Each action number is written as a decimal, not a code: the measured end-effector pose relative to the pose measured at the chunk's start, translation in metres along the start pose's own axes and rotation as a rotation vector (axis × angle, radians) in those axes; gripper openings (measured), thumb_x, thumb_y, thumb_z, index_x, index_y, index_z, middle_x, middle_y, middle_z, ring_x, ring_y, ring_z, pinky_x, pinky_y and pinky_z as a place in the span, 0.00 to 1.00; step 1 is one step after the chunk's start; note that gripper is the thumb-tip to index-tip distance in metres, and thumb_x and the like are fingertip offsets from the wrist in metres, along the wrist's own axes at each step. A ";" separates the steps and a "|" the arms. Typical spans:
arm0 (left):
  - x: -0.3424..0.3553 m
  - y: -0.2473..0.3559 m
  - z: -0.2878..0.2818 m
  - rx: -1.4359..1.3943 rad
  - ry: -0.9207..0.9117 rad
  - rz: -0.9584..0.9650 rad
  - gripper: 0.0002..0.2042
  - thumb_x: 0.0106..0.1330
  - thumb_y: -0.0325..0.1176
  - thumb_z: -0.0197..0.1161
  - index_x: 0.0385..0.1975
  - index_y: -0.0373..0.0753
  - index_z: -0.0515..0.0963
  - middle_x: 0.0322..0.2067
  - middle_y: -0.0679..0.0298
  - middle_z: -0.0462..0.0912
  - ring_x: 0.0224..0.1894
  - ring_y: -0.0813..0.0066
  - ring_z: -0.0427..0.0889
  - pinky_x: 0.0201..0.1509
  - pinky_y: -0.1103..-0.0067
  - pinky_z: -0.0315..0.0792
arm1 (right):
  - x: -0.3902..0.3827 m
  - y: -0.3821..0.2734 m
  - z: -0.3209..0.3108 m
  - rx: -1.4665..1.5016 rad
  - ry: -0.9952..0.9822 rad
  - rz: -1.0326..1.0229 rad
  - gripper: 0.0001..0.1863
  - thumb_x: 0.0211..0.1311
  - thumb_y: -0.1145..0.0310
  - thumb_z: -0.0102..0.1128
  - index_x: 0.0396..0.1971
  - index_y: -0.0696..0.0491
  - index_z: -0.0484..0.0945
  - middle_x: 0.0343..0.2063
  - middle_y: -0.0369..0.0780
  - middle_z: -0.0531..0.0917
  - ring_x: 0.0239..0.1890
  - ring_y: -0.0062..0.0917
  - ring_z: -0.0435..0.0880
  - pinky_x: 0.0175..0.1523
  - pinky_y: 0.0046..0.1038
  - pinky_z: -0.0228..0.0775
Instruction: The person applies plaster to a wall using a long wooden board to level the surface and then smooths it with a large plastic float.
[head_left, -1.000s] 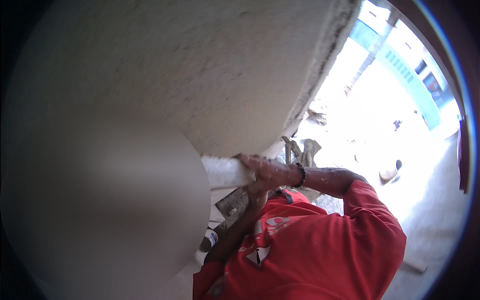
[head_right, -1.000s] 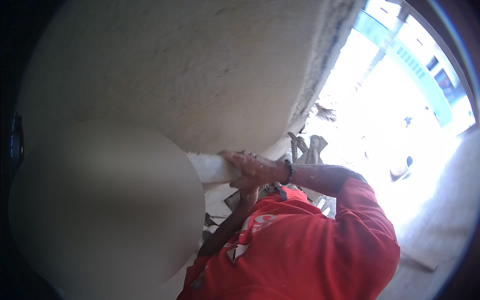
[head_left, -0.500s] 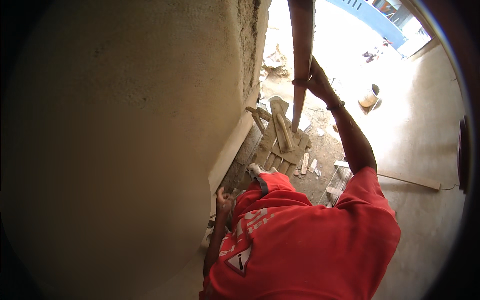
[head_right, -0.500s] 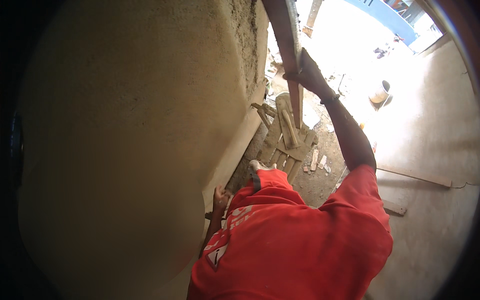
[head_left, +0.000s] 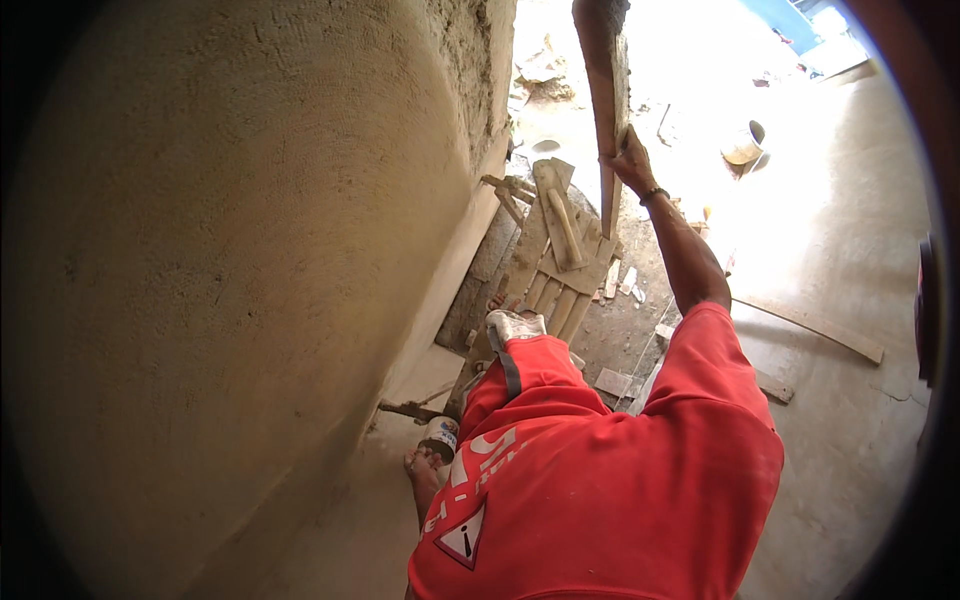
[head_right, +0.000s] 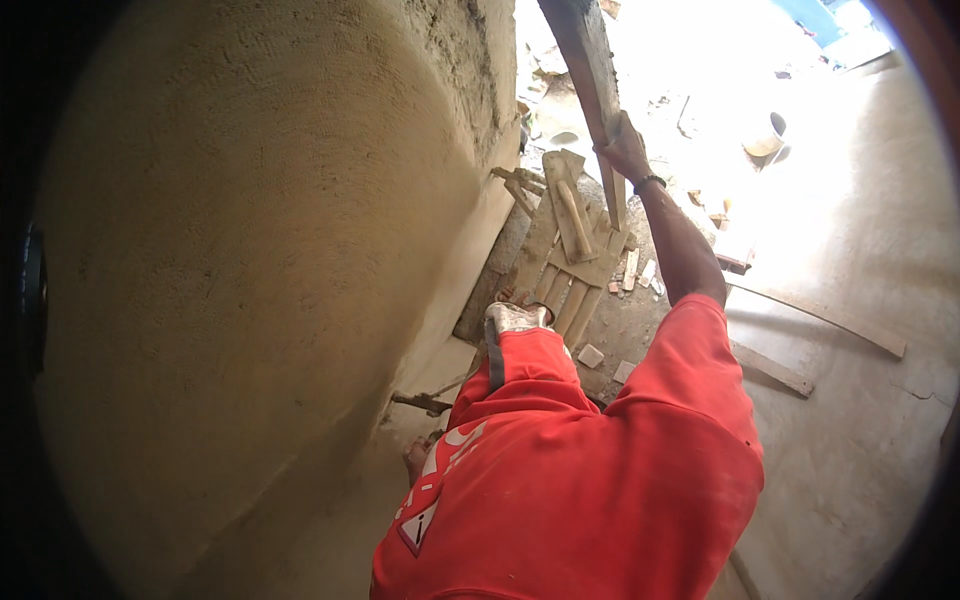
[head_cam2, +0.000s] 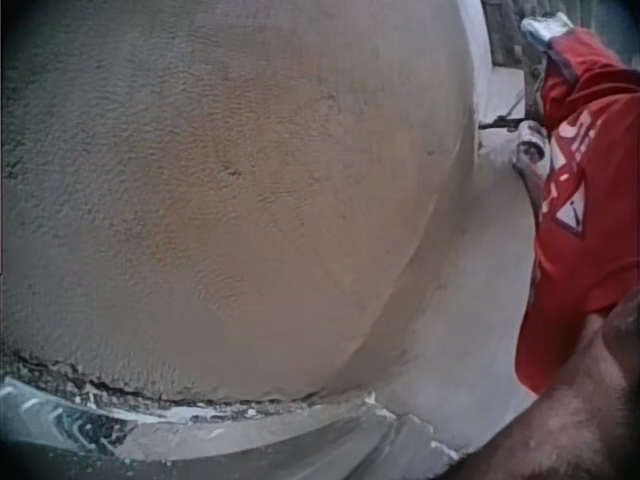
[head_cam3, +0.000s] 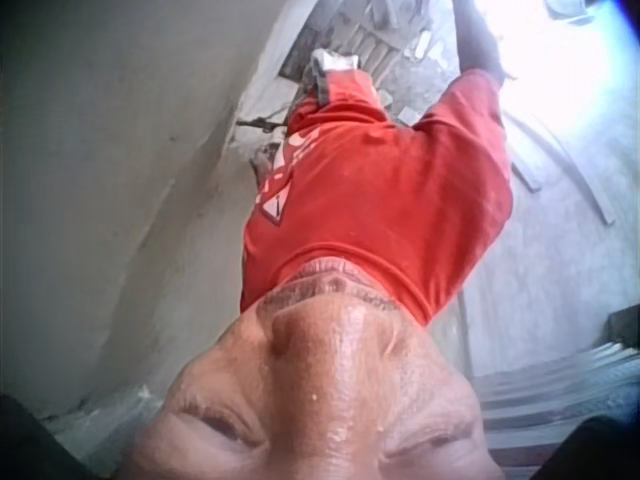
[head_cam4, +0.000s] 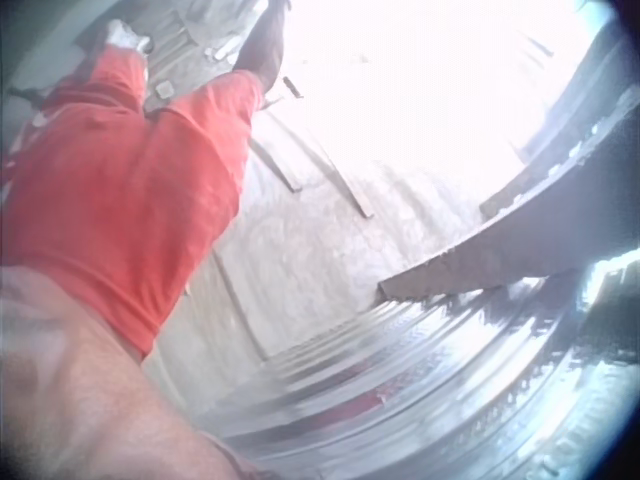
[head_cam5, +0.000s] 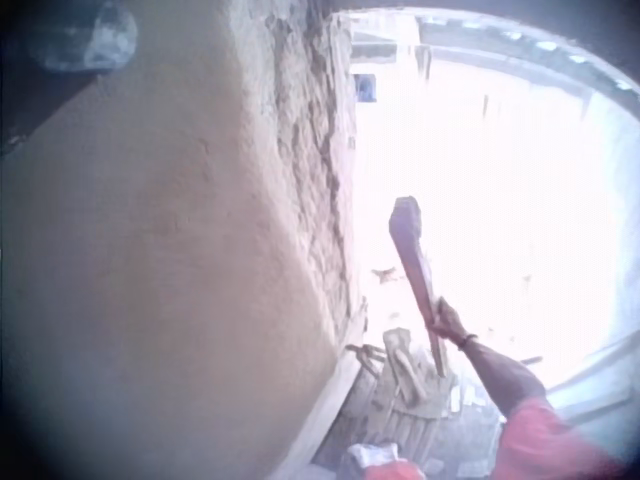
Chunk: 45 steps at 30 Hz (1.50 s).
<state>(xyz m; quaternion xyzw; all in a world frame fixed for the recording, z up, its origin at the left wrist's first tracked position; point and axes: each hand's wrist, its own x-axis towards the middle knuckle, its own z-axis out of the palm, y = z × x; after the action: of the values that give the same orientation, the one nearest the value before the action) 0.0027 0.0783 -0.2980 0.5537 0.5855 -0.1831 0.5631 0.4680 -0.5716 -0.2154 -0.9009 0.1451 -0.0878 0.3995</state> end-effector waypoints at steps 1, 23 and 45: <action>-0.002 0.003 0.003 -0.044 0.007 0.004 0.17 0.65 0.28 0.52 0.53 0.44 0.62 0.35 0.61 0.76 0.27 0.66 0.79 0.29 0.72 0.73 | 0.001 0.007 0.005 0.000 -0.005 0.007 0.31 0.40 0.68 0.72 0.44 0.57 0.65 0.37 0.52 0.79 0.43 0.47 0.80 0.45 0.41 0.71; -0.046 -0.018 0.033 -0.219 0.074 -0.055 0.19 0.65 0.29 0.54 0.55 0.47 0.62 0.37 0.59 0.76 0.30 0.59 0.80 0.32 0.67 0.76 | 0.075 0.032 0.159 -0.229 -0.090 0.118 0.27 0.43 0.71 0.69 0.45 0.57 0.66 0.40 0.56 0.79 0.47 0.52 0.78 0.49 0.44 0.71; 0.095 -0.161 -0.027 -0.007 0.223 -0.201 0.23 0.63 0.28 0.56 0.59 0.40 0.62 0.35 0.59 0.78 0.34 0.67 0.82 0.36 0.75 0.75 | -0.221 0.322 0.340 -0.521 -0.758 0.547 0.26 0.51 0.68 0.56 0.53 0.53 0.71 0.47 0.53 0.80 0.53 0.48 0.77 0.57 0.43 0.70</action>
<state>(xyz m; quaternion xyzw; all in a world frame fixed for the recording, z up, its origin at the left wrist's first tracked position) -0.1240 0.0915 -0.4375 0.5073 0.6975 -0.1735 0.4754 0.2911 -0.4676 -0.6908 -0.8681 0.2371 0.3900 0.1953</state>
